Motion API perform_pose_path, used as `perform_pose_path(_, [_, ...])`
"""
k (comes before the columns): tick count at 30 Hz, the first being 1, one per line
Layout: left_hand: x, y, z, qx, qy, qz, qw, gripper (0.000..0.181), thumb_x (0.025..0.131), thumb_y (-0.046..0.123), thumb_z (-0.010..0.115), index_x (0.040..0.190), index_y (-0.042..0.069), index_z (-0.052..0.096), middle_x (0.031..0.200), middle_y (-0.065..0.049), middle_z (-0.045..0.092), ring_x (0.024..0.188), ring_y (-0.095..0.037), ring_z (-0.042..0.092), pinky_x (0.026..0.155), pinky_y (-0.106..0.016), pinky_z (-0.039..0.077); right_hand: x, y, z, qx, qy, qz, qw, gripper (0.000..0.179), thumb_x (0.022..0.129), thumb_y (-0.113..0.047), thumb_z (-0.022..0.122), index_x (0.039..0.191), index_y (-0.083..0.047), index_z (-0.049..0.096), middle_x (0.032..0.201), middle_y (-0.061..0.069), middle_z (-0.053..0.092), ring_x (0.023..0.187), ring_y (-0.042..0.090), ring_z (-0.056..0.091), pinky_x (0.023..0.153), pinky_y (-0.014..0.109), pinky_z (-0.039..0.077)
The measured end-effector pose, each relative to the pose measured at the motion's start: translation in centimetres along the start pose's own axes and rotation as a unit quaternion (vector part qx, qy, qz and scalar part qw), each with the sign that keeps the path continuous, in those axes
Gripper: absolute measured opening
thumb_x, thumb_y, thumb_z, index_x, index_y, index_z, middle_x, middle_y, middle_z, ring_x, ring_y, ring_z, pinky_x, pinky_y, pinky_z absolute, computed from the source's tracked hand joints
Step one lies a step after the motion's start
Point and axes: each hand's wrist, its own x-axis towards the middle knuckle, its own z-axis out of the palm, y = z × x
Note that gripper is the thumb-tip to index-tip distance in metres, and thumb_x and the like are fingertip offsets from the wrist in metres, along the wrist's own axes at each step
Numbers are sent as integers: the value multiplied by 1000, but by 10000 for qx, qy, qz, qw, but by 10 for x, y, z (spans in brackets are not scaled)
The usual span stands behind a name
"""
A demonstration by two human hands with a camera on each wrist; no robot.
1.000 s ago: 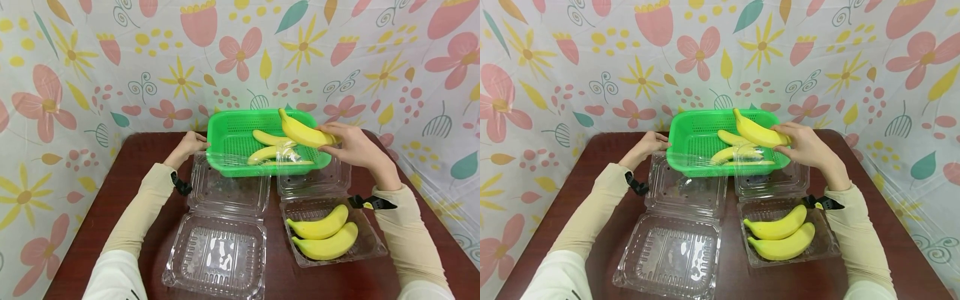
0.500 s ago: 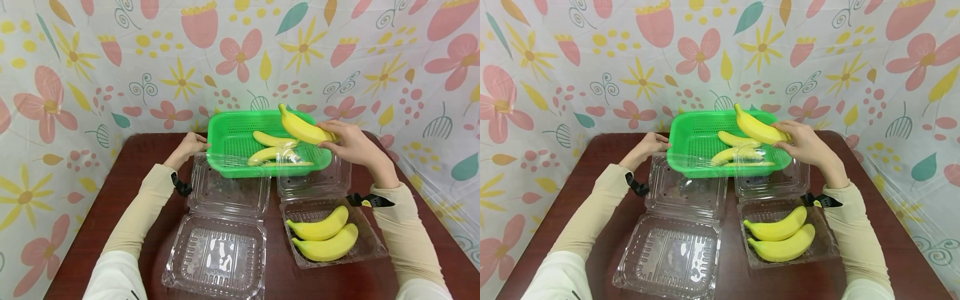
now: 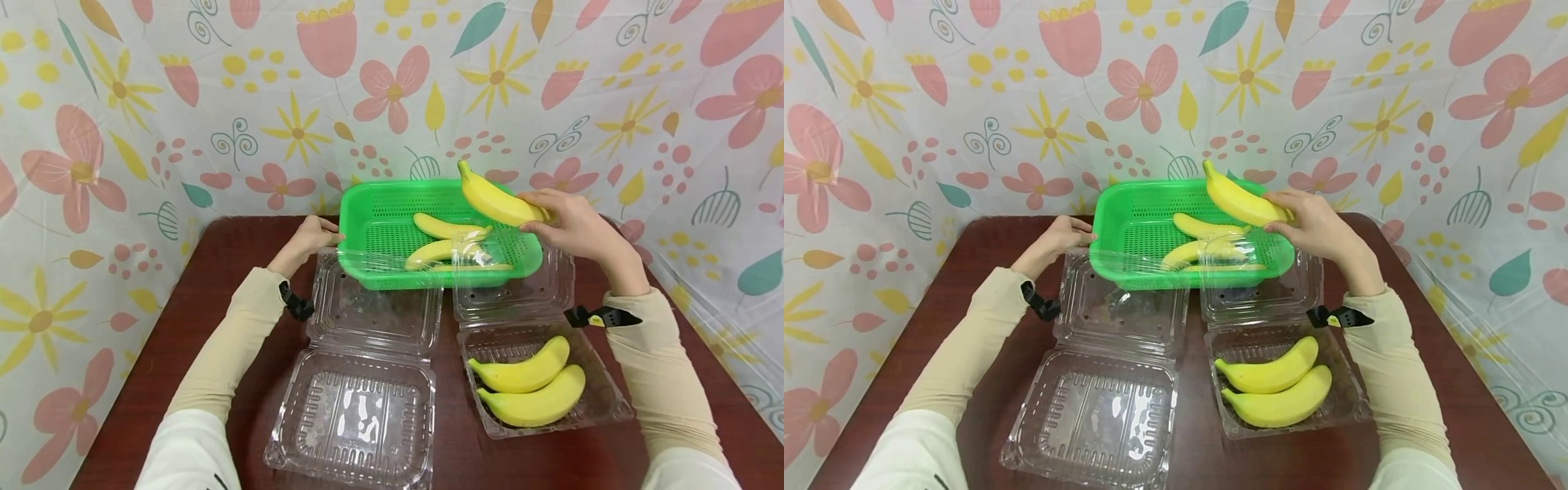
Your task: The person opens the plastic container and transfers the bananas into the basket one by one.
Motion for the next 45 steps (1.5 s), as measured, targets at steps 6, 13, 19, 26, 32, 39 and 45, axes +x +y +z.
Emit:
perform_pose_path(6, [1, 0, 0, -18, 23, -16, 10000, 43, 90, 19, 59, 126, -2, 50, 120, -18, 53, 105, -30, 58, 91, -40, 49, 7, 4, 1, -40, -91, -62, 9999, 41, 80, -12, 71, 119, -6, 60, 99, 5, 62, 73, 9, 44, 62, 22, 34])
perform_pose_path(13, [3, -1, 0, -59, -12, -39, 10000, 43, 90, 19, 59, 126, -2, 50, 120, -18, 53, 105, -30, 58, 90, -40, 49, 15, 9, 2, 23, -367, -19, 9993, 40, 82, -15, 69, 120, -5, 59, 101, 5, 63, 74, 9, 46, 64, 22, 35])
perform_pose_path(19, [4, -1, 0, -83, -34, -91, 9999, 43, 90, 19, 58, 127, -2, 50, 121, -18, 52, 105, -30, 59, 91, -39, 49, 21, 11, 5, 60, -601, 45, 9982, 42, 82, -16, 69, 120, -3, 59, 103, 8, 64, 72, 11, 49, 62, 24, 38])
perform_pose_path(26, [4, -2, 1, -125, -13, -51, 9999, 43, 90, 19, 59, 127, -2, 50, 119, -19, 54, 105, -30, 59, 91, -40, 49, 31, 11, 7, 45, -1064, 160, 9942, 41, 82, -18, 69, 120, -4, 60, 98, 7, 66, 67, 12, 48, 62, 27, 38])
perform_pose_path(32, [4, -1, 1, -95, 26, -136, 9999, 43, 90, 19, 59, 127, -2, 50, 119, -18, 53, 105, -30, 59, 91, -39, 49, 41, 11, 8, 152, -1564, 493, 9863, 44, 84, -22, 67, 124, -4, 57, 94, 6, 66, 64, 12, 46, 62, 27, 36])
perform_pose_path(39, [4, -1, 0, -191, 15, -176, 9997, 42, 90, 17, 58, 126, -2, 50, 120, -18, 52, 106, -29, 58, 89, -37, 50, 46, 15, 11, 212, -1798, 651, 9813, 47, 87, -24, 64, 128, -4, 53, 74, 5, 56, 52, 10, 35, 57, 26, 33])
perform_pose_path(45, [3, 0, 1, -264, -13, -199, 9995, 42, 91, 17, 58, 126, -2, 49, 119, -18, 53, 106, -29, 59, 86, -36, 51, 53, 18, 16, 269, -1974, 611, 9781, 43, 86, -22, 65, 123, -3, 58, 97, 8, 66, 67, 15, 47, 64, 30, 37])
